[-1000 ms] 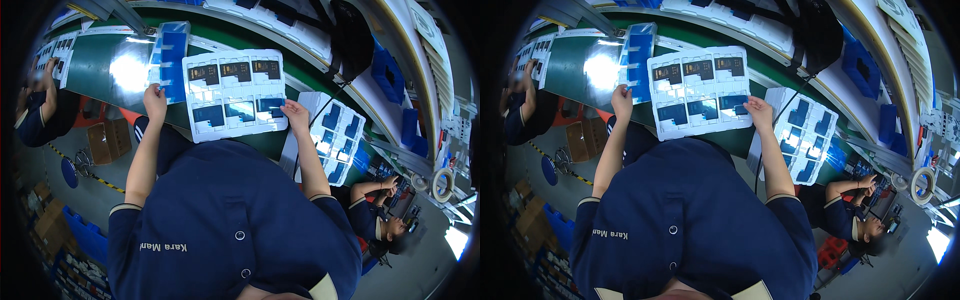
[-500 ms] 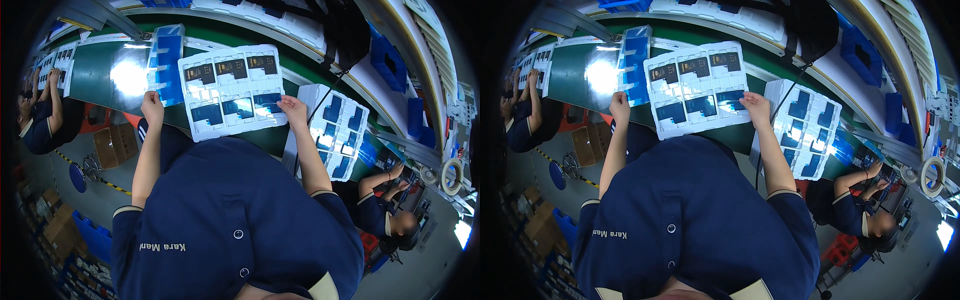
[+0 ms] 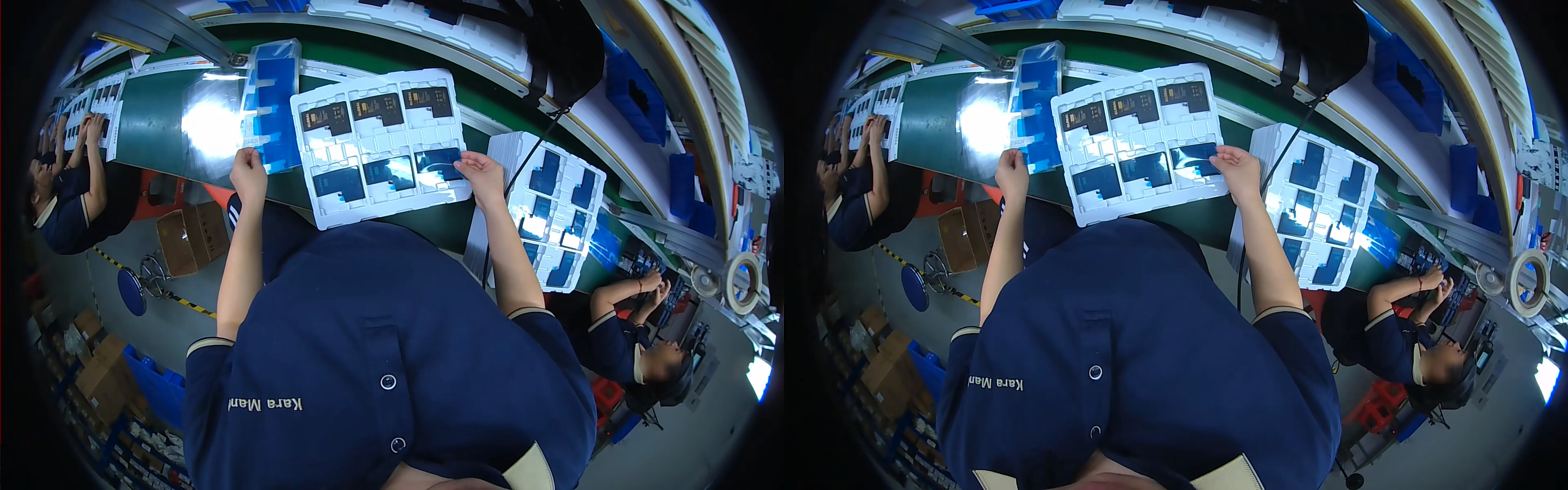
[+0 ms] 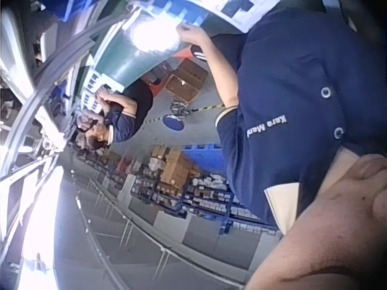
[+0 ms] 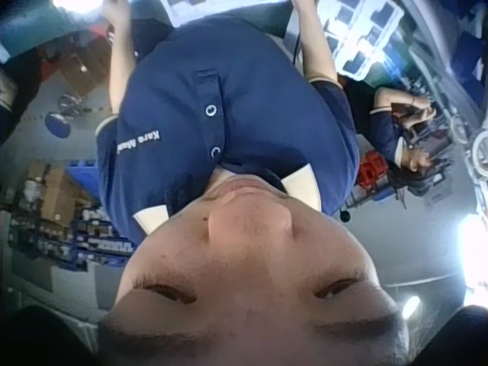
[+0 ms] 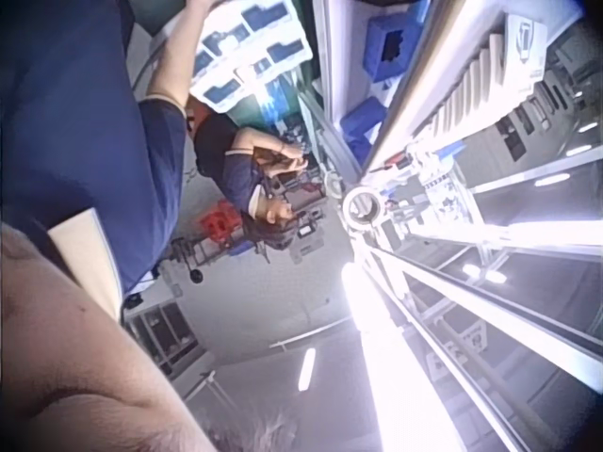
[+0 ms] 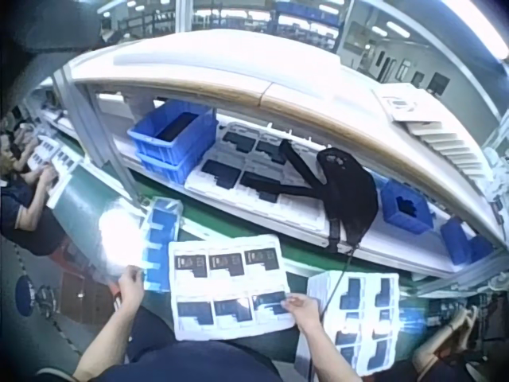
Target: The person places blue plastic film sheets into the compartments of a white plastic tray. They handle the sheets one by one, aligning them within the tray's grid structure. The person works at a green assembly table in a factory setting.
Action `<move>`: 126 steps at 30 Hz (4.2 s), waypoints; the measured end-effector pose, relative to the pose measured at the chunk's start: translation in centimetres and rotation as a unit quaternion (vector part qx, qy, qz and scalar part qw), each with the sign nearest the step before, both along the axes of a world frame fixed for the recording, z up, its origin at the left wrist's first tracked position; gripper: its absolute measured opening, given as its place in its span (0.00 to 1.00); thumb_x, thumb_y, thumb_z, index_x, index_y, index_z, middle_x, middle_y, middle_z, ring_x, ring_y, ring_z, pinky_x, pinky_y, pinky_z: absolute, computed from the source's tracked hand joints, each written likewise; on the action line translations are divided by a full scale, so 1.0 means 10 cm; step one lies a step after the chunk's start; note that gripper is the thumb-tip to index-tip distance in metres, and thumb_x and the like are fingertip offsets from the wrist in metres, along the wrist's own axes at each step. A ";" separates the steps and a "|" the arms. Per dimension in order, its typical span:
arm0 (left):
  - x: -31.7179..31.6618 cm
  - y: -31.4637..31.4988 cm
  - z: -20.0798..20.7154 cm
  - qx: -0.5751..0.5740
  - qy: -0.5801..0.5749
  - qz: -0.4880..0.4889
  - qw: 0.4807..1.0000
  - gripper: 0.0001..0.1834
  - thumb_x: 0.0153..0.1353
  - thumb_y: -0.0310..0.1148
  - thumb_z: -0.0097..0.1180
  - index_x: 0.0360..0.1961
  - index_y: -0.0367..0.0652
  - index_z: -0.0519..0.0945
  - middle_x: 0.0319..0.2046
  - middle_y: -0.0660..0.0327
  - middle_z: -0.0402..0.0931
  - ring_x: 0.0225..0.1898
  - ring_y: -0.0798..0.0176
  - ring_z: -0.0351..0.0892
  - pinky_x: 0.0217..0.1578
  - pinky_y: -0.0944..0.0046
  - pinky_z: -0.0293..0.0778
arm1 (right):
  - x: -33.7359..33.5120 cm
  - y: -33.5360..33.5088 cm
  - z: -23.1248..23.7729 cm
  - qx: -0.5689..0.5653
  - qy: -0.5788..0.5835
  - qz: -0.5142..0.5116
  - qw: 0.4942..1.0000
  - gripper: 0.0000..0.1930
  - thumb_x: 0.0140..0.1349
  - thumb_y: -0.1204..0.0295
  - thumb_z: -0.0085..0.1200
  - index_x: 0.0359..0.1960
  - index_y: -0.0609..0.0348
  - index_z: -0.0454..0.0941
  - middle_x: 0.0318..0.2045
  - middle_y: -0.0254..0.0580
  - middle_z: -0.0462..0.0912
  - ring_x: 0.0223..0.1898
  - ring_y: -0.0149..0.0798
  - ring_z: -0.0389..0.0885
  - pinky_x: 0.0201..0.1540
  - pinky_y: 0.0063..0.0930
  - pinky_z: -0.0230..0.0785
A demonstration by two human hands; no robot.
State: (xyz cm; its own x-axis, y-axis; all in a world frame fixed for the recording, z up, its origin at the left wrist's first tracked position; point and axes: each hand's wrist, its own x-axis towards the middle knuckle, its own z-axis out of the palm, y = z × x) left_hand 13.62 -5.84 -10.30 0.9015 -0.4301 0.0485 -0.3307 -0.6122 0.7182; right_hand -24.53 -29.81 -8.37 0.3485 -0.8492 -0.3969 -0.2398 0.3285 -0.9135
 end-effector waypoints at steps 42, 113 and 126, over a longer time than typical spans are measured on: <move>-1.11 0.18 1.19 -0.216 0.286 -0.233 0.904 0.24 0.52 0.14 0.49 0.52 0.38 0.71 0.34 0.65 0.75 0.27 0.81 0.67 0.27 0.79 0.63 | 1.33 0.92 0.68 0.087 -0.208 0.283 0.932 0.32 0.50 0.84 0.60 0.59 0.60 0.63 0.33 0.32 0.76 0.32 0.22 0.74 0.35 0.15 0.68; 0.33 -0.23 0.76 -0.085 -0.158 -0.210 0.961 0.34 0.56 0.39 0.56 0.58 0.27 0.63 0.38 0.39 0.73 0.39 0.39 0.71 0.43 0.49 0.68 | 1.88 0.55 0.64 0.101 -0.281 -0.098 0.949 0.10 0.59 0.78 0.55 0.43 0.60 0.76 0.34 0.32 0.77 0.37 0.27 0.74 0.42 0.24 0.66; 0.14 -0.81 0.21 0.117 0.004 -0.162 0.980 0.52 0.54 0.45 0.56 0.67 0.29 0.38 0.58 0.37 0.59 0.64 0.31 0.46 0.61 0.33 0.41 | 2.18 0.41 -0.11 -0.038 -0.135 0.008 0.990 0.17 0.52 0.83 0.59 0.46 0.66 0.75 0.29 0.33 0.78 0.32 0.24 0.75 0.37 0.14 0.68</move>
